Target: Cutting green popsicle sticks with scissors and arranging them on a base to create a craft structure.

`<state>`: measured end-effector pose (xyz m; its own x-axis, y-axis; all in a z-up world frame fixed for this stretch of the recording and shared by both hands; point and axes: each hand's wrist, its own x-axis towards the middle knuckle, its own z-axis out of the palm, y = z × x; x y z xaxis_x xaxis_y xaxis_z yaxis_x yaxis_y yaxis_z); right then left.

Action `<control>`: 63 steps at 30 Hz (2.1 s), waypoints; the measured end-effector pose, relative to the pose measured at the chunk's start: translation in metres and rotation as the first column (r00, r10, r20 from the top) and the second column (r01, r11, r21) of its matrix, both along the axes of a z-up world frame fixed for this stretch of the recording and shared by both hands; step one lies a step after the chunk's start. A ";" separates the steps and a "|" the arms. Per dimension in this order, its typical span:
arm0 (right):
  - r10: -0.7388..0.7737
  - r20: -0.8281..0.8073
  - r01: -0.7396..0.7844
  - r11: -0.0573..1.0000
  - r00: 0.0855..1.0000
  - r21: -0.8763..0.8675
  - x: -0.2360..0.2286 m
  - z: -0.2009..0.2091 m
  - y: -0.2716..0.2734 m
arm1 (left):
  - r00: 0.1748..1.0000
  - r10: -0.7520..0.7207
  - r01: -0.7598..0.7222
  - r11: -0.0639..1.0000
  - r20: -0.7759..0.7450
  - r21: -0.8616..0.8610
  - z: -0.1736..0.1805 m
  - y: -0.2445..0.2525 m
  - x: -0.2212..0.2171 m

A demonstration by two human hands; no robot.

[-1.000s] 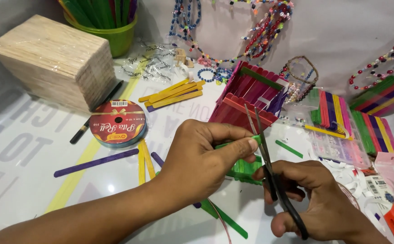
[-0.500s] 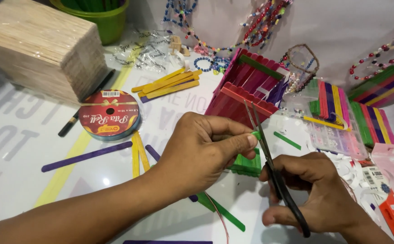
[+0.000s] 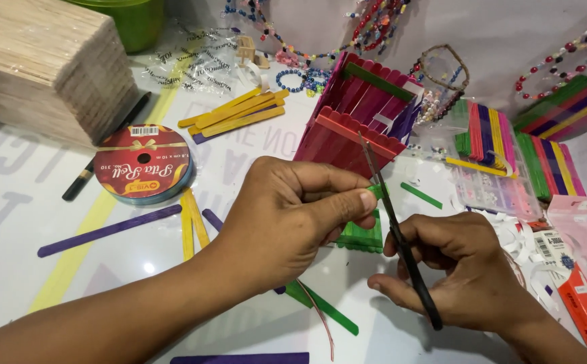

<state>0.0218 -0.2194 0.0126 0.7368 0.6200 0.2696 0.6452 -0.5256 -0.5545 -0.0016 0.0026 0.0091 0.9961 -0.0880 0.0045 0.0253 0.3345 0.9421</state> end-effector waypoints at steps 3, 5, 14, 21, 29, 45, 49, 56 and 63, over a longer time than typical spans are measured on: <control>0.002 -0.128 -0.008 0.999 0.992 -0.046 0.003 0.004 -0.004 | 1.000 0.026 -0.024 0.995 -0.015 0.101 0.001 0.000 0.000; -0.003 -0.199 -0.007 0.999 0.980 -0.046 0.000 0.005 -0.005 | 1.000 0.020 -0.018 0.993 -0.016 0.117 -0.002 0.000 0.001; 0.049 -0.191 -0.063 0.996 0.980 -0.064 -0.002 0.013 -0.004 | 0.993 -0.040 0.047 0.997 -0.112 0.062 0.001 -0.006 -0.003; -0.017 -0.019 0.015 0.996 1.000 -0.083 -0.004 0.003 0.001 | 0.996 -0.044 0.039 0.997 -0.076 -0.060 -0.004 -0.005 -0.001; -0.148 -0.149 0.143 0.989 0.978 -0.043 -0.001 0.005 -0.005 | 0.999 -0.032 0.032 0.999 -0.017 -0.025 -0.005 -0.005 -0.004; -0.647 0.273 0.571 0.307 0.712 -0.761 0.084 0.038 -0.091 | 0.992 -0.112 0.110 0.993 0.061 0.043 -0.009 -0.001 0.002; -0.623 0.304 0.427 0.055 0.720 -0.902 0.070 0.052 -0.054 | 0.991 -0.125 0.123 0.991 0.046 0.056 -0.011 0.001 0.003; -0.578 0.143 0.322 0.220 0.803 -0.921 0.070 0.047 -0.051 | 0.973 -0.160 0.148 0.985 0.163 0.086 -0.014 0.003 0.002; -0.579 0.121 0.290 0.209 0.806 -0.934 0.078 0.043 -0.054 | 0.985 -0.083 0.074 0.995 0.150 0.065 -0.012 0.007 0.000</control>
<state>0.0997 -0.2733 0.0557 0.9131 -0.0849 -0.3989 0.0815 -0.9204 0.3824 -0.0011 0.0100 -0.0028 0.9742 -0.1707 0.1477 -0.0955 0.2812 0.9549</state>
